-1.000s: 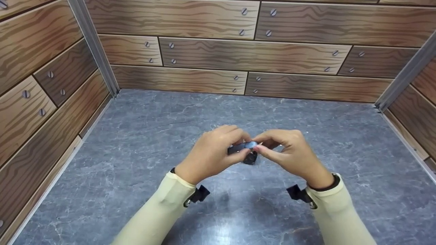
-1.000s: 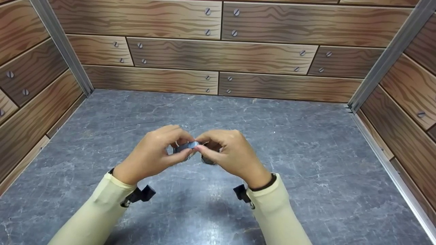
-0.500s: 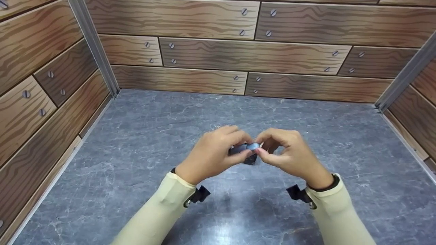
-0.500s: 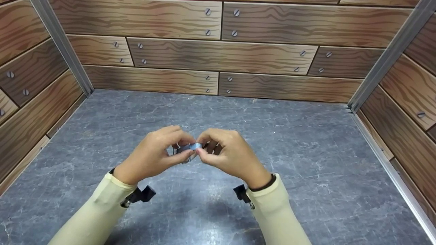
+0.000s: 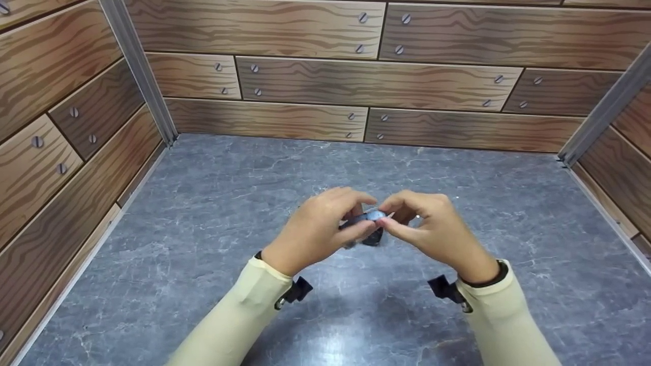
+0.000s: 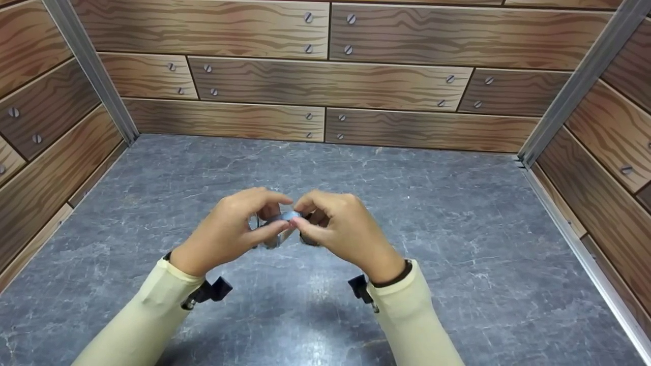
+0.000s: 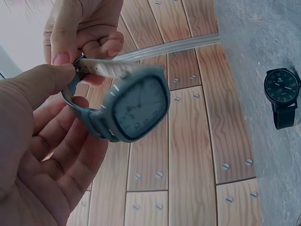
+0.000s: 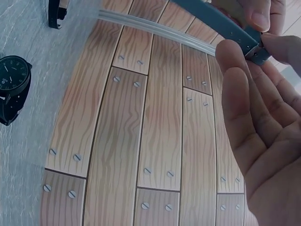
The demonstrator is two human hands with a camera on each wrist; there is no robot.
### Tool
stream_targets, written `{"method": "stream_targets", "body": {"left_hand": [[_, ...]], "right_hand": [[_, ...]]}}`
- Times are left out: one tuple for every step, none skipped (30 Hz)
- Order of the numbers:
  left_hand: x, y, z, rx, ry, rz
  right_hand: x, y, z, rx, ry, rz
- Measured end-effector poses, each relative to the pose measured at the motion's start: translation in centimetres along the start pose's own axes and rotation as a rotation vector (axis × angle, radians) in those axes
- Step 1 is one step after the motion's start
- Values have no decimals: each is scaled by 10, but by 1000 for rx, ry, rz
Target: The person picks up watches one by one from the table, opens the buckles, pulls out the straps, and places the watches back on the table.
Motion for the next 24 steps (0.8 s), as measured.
{"method": "stream_targets", "body": {"left_hand": [[-2,0,0,-2,10,-12],[-3,1,1,-2,14,-17],[-3,1,1,-2,14,-12],[-2,2,1,0,10,-1],[-1,2,0,4,4,14],[0,3,0,8,-3,31],[2,3,0,11,-11,48],[3,3,-1,15,-21,61],[3,4,-1,17,-30,70],[4,4,-1,18,-38,74],[3,4,-1,17,-46,74],[3,4,-1,13,-56,73],[3,4,0,8,-65,69],[2,4,0,2,-73,64],[1,4,1,-4,-79,59],[1,4,1,-10,-84,54],[1,4,2,-17,-86,48],[1,4,2,-22,-86,45],[1,3,3,-26,-87,43],[1,3,3,-28,-87,41],[1,3,3,-29,-86,40],[1,2,3,-28,-87,41],[2,2,3,-27,-88,41],[2,2,3,-25,-89,43]], "right_hand": [[0,0,0,-2,-1,-1],[0,0,1,-7,-4,1],[1,0,2,-14,-7,7],[2,0,3,-23,-11,14],[3,1,4,-33,-14,25],[5,1,5,-42,-17,40],[7,2,6,-50,-19,56],[8,2,7,-59,-19,73],[10,3,8,-69,-17,89],[12,3,9,-77,-15,104],[14,4,10,-86,-9,118],[15,4,10,-93,-4,128],[16,5,11,-100,1,136],[16,5,11,-105,5,140],[16,5,12,-107,8,140],[16,5,12,-107,7,135],[15,5,12,-106,8,128],[14,5,12,-103,7,118],[13,5,11,-100,6,107],[11,4,11,-97,6,93],[10,4,11,-94,5,81],[9,4,10,-92,4,72],[8,3,10,-90,4,65],[7,3,9,-87,2,59]]}}
Point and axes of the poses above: each hand's wrist, its own y-axis away from the middle knuckle, its own z-axis out of the palm, x = y × z, the point moved 10 cm from there along -y, towards the middle knuckle, and after that the axes turned 4 degrees about y, right-handed, at the moved point
